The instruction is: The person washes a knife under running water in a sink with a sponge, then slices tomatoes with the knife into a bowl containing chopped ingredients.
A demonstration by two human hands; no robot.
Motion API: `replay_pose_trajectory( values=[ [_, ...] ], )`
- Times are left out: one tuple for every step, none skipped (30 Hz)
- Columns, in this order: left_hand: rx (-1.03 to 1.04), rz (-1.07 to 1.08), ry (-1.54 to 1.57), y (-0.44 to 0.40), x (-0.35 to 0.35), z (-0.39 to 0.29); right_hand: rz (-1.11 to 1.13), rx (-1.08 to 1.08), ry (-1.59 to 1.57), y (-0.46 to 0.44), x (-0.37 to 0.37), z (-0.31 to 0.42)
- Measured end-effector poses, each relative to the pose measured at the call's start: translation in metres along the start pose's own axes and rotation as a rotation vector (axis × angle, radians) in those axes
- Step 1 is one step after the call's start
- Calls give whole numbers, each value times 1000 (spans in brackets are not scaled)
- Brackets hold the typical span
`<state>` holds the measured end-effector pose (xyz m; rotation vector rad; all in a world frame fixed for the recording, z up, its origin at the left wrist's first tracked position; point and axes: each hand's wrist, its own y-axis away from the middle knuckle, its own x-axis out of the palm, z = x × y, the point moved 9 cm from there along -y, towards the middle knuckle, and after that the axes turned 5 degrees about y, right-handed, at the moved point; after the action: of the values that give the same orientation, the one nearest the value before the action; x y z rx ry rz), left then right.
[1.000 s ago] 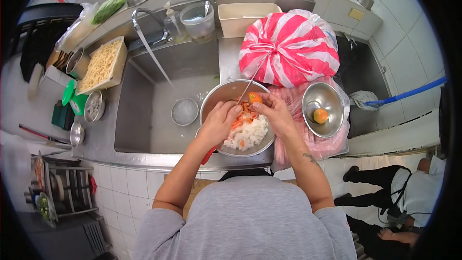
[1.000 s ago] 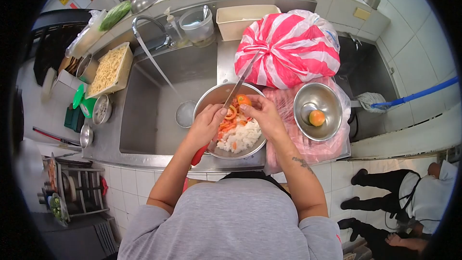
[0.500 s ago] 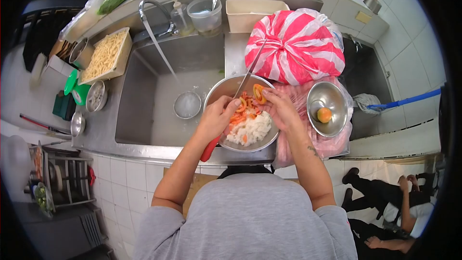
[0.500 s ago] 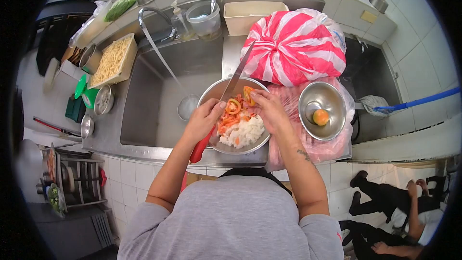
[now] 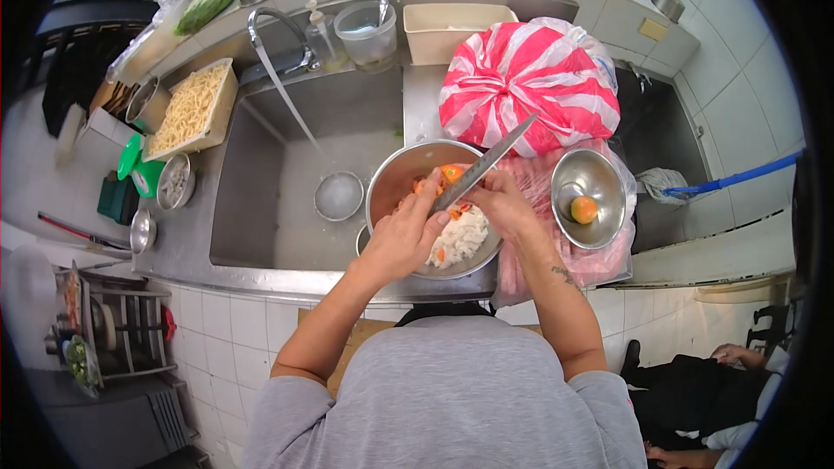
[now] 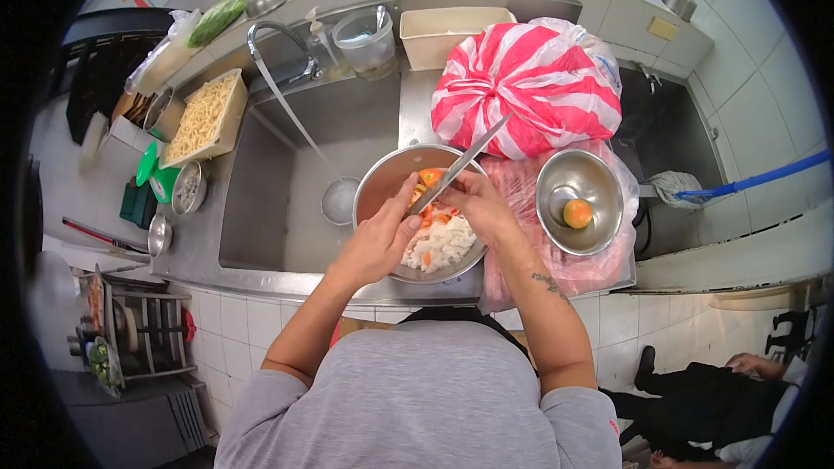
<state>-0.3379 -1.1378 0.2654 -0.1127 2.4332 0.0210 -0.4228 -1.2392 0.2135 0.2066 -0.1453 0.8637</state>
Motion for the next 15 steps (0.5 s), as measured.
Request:
replay_pose_trajectory(
  values=[
    [-50, 34, -11, 0, 0, -2, 7, 6, 15, 0, 1, -1],
    [-102, 69, -22, 1, 2, -1, 13, 14, 29, 1, 2, -2],
    [-73, 38, -15, 0, 1, -2, 18, 20, 5, 2, 5, -2],
    [-45, 6, -8, -2, 0, 0, 23, 27, -20, 2, 10, -1],
    [-18, -26, 0, -2, -2, 0, 29, 34, -44, 3, 15, -1],
    [-18, -35, 11, -3, -2, 0, 37, 34, -51, 4, 17, -2],
    [-20, -46, 23, -3, -3, 0, 47, 35, -58, 4, 19, -3],
    [-21, -57, 34, -4, -4, 1, 56, 35, -65, 4, 22, -4],
    [-51, -52, 26, -6, -4, 4, 54, 40, -17, 4, 26, -6],
    [-81, -45, 18, -8, -5, 8, 50, 46, 31, 6, 31, -8],
    [-110, -39, 11, -10, -4, 12, 46, 51, 79, 6, 35, -9],
    [-68, -83, 26, -9, -8, 9, 54, 50, 57, 7, 37, -9],
    [-24, -127, 42, -6, -11, 6, 62, 48, 36, 6, 39, -8],
    [20, -170, 57, -5, -15, 4, 70, 46, 14, 6, 40, -7],
    [55, -160, 163, -4, -15, 6, 62, 69, -57, 5, 39, -8]
  ],
)
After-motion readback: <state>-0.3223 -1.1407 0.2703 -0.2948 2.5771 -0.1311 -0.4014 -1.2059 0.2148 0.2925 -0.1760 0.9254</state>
